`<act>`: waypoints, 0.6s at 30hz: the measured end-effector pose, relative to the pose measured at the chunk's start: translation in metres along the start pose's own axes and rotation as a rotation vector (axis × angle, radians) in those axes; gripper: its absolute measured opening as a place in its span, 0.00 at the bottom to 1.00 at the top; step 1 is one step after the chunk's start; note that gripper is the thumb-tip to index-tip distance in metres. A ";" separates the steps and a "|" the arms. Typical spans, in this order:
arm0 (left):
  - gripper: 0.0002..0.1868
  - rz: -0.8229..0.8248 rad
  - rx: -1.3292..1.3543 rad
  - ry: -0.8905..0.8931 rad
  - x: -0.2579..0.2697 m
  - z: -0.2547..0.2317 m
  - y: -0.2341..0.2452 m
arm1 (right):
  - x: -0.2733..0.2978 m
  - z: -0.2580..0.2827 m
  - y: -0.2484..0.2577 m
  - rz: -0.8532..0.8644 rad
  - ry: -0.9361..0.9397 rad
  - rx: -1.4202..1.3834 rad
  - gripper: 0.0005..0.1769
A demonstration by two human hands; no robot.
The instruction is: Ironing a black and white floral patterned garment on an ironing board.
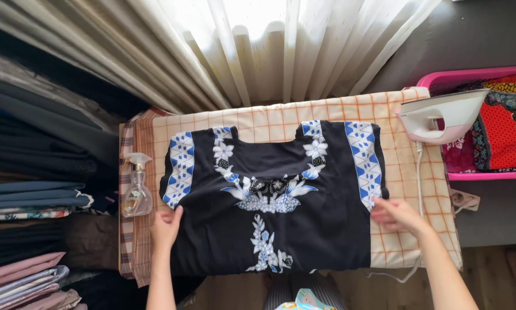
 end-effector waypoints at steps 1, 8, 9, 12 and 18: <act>0.33 0.086 -0.030 0.016 0.008 0.010 0.003 | 0.005 -0.013 -0.006 0.102 -0.082 0.121 0.38; 0.36 0.685 -0.368 0.133 0.086 0.122 0.035 | 0.058 -0.134 -0.051 0.405 -0.265 0.571 0.39; 0.34 0.766 -0.349 0.118 0.093 0.144 0.032 | 0.029 -0.175 -0.055 0.398 -0.071 0.548 0.37; 0.28 0.707 -0.179 0.011 0.116 0.170 0.032 | 0.006 -0.234 -0.059 0.381 0.159 0.427 0.34; 0.22 0.790 0.616 0.218 0.101 0.073 0.090 | 0.075 -0.113 0.019 0.298 -0.070 0.336 0.24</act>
Point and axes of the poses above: each hand's wrist, its own x-axis away from the middle knuckle, its own y-axis out of the back of the hand, z = x × y, the point moved 3 cm from there along -x, towards the middle knuckle, and after that the axes turned 2 degrees about -z, right-handed, at the moved point
